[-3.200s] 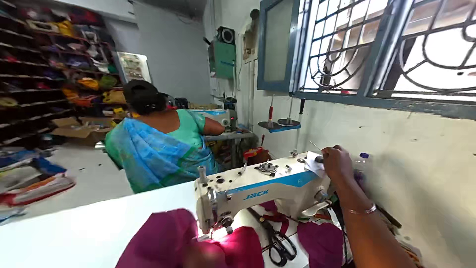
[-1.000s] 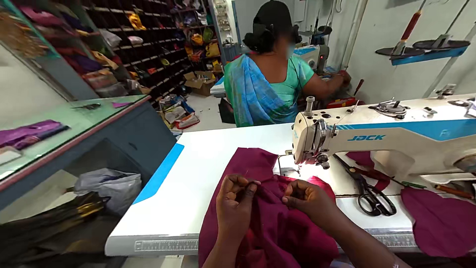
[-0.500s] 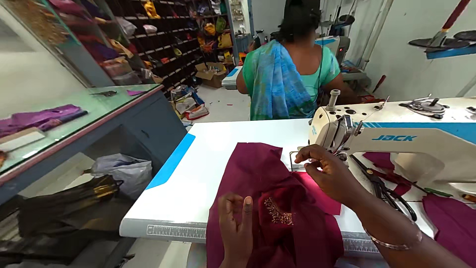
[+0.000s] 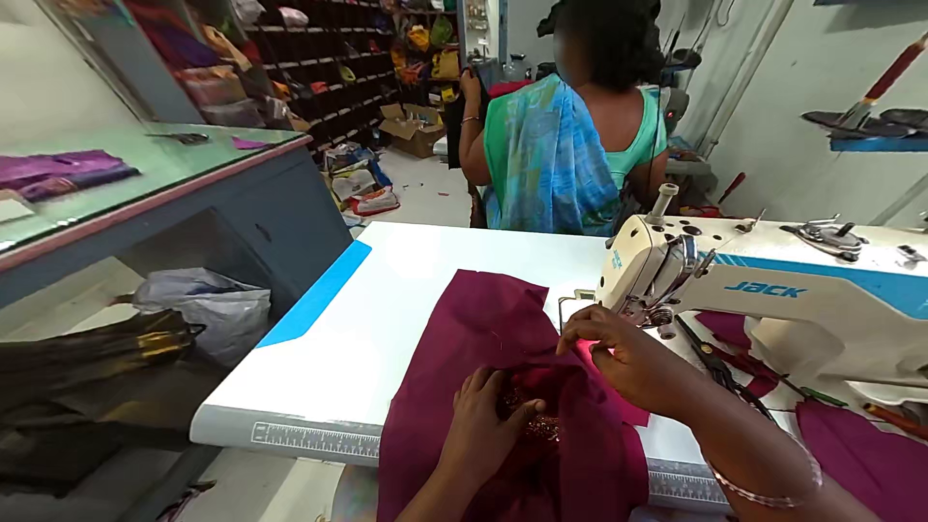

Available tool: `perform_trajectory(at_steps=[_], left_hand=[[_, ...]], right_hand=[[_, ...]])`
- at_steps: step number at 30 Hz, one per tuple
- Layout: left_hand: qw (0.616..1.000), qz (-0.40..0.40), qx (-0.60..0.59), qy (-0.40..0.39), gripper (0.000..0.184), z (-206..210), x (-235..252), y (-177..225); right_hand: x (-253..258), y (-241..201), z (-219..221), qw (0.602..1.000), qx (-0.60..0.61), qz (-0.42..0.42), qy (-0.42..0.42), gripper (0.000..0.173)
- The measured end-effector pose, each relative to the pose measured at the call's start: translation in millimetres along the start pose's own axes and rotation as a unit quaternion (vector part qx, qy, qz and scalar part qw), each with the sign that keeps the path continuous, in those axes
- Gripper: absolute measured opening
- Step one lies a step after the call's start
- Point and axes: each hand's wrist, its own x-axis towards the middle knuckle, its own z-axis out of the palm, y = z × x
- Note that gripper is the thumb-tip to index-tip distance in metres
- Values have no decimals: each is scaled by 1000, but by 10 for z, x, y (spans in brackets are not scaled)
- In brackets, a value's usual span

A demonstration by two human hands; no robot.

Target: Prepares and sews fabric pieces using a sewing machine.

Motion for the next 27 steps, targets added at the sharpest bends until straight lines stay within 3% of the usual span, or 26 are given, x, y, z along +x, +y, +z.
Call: perform_trajectory(at_steps=[3, 7, 9, 15, 19, 23, 27], left_hand=[[998, 58, -5, 13, 40, 5, -21, 79], [955, 239, 32, 171, 31, 141, -218, 158], [934, 282, 63, 211, 33, 163, -263, 140], [911, 342, 32, 228, 37, 107, -267, -38], [918, 337, -18, 209, 30, -25, -255, -83], [925, 295, -20, 240, 39, -185, -207, -125], [927, 237, 3, 290, 72, -390, -164, -236]], right_hand=[[115, -16, 65, 997, -35, -59, -43, 45], [308, -200, 17, 972, -71, -69, -215, 50], [410, -287, -4, 957, -80, -59, -271, 50], [582, -318, -16, 922, -140, -38, -360, 34], [625, -138, -32, 915, -123, -48, -380, 35], [711, -61, -110, 945, -77, -96, -303, 17], [699, -31, -166, 974, -89, -193, -82, 3]])
